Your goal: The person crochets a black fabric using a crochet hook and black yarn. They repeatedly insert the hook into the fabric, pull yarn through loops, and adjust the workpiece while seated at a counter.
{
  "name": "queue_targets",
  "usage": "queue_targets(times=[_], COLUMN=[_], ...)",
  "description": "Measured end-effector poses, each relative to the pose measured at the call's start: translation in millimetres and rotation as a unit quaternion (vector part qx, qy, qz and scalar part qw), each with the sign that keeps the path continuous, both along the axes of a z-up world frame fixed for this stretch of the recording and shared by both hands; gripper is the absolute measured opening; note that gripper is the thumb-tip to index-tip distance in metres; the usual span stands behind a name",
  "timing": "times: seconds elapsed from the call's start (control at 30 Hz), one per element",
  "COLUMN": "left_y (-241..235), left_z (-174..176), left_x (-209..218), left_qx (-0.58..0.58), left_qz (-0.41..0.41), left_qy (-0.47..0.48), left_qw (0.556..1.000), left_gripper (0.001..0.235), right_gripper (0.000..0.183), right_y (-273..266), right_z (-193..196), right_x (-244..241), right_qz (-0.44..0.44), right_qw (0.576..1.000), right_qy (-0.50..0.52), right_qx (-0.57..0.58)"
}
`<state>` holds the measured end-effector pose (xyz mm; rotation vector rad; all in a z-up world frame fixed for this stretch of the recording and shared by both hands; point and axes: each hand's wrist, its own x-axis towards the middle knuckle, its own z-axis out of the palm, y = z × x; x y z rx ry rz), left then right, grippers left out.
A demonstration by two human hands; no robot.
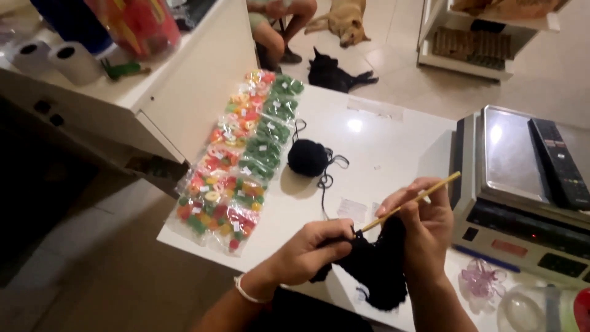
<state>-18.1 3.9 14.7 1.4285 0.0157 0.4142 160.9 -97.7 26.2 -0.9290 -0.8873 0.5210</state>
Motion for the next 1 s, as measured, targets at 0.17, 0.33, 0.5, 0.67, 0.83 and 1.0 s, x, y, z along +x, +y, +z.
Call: queue_targets(times=[0.17, 0.33, 0.5, 0.67, 0.83, 1.0], left_y=[6, 13, 16, 10, 7, -1], left_z=[-1, -11, -2, 6, 18, 31], left_x=[0, 3, 6, 13, 15, 11], left_qx=[-0.045, -0.055, -0.023, 0.030, 0.226, 0.300], left_qz=[-0.048, -0.038, -0.025, 0.053, 0.285, 0.300], left_qy=[-0.023, -0.027, -0.018, -0.003, 0.001, -0.004], left_qw=[0.998, 0.997, 0.999, 0.998, 0.932, 0.906], left_gripper=[0.013, 0.008, 0.013, 0.012, 0.028, 0.029], right_gripper=[0.025, 0.025, 0.030, 0.026, 0.022, 0.023], right_y=[7, 12, 11, 10, 13, 8], right_z=[0, -3, -11, -16, -12, -6], right_x=[4, 5, 12, 18, 13, 4], right_qz=[0.040, 0.032, 0.023, 0.062, 0.013, -0.019], right_qw=[0.999, 0.994, 0.985, 0.980, 0.990, 0.994], right_qy=[0.004, 0.097, 0.149, 0.176, 0.116, 0.054], right_qx=[0.000, -0.045, -0.082, -0.071, -0.076, -0.095])
